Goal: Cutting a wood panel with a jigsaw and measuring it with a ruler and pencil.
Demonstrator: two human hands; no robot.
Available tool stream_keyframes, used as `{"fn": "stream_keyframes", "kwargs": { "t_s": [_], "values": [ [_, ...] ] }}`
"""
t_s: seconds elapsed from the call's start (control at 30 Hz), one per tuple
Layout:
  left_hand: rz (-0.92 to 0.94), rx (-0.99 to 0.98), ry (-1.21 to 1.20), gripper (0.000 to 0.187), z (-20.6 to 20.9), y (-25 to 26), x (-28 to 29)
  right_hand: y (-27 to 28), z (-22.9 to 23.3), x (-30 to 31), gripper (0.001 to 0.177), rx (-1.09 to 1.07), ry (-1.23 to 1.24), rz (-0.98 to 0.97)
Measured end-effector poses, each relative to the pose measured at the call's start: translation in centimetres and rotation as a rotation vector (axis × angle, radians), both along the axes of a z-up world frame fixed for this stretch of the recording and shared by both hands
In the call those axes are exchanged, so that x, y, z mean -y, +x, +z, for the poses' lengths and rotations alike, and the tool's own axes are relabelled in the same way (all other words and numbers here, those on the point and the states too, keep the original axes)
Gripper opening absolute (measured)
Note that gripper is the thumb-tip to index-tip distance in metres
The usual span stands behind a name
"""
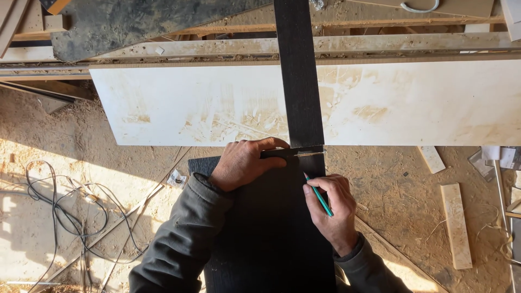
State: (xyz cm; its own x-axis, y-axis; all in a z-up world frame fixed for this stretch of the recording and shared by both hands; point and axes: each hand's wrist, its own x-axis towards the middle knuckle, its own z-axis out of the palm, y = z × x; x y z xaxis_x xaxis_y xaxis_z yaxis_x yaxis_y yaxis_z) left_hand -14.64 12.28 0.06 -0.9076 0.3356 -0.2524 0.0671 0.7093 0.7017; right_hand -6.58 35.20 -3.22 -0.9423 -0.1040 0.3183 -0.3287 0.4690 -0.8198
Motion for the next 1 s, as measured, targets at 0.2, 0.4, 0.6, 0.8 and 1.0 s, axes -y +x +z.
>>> {"fn": "stream_keyframes", "kwargs": {
  "t_s": [0.2,0.4,0.6,0.8,1.0],
  "values": [
    [0.001,-0.014,-0.005,0.037,-0.8,0.1,-0.2,-0.4,-0.1,-0.2,0.018,0.014,0.003,0.005],
    [0.015,-0.019,-0.025,0.036,-0.7,-0.2,-0.3,-0.6,-0.2,-0.5,0.018,0.014,-0.022,0.025],
    [0.040,0.004,-0.004,0.036,-0.5,-0.2,-0.3,-0.7,-0.4,-0.6,0.017,0.018,-0.021,0.024],
    [0.030,-0.043,0.041,0.034,-1.1,-0.2,-0.2,-1.0,0.3,-0.5,0.018,0.008,-0.012,0.028],
    [0.045,-0.048,0.026,0.034,-0.5,-0.2,-0.2,-1.1,0.4,-0.5,0.018,0.030,0.005,0.028]
  ]
}}
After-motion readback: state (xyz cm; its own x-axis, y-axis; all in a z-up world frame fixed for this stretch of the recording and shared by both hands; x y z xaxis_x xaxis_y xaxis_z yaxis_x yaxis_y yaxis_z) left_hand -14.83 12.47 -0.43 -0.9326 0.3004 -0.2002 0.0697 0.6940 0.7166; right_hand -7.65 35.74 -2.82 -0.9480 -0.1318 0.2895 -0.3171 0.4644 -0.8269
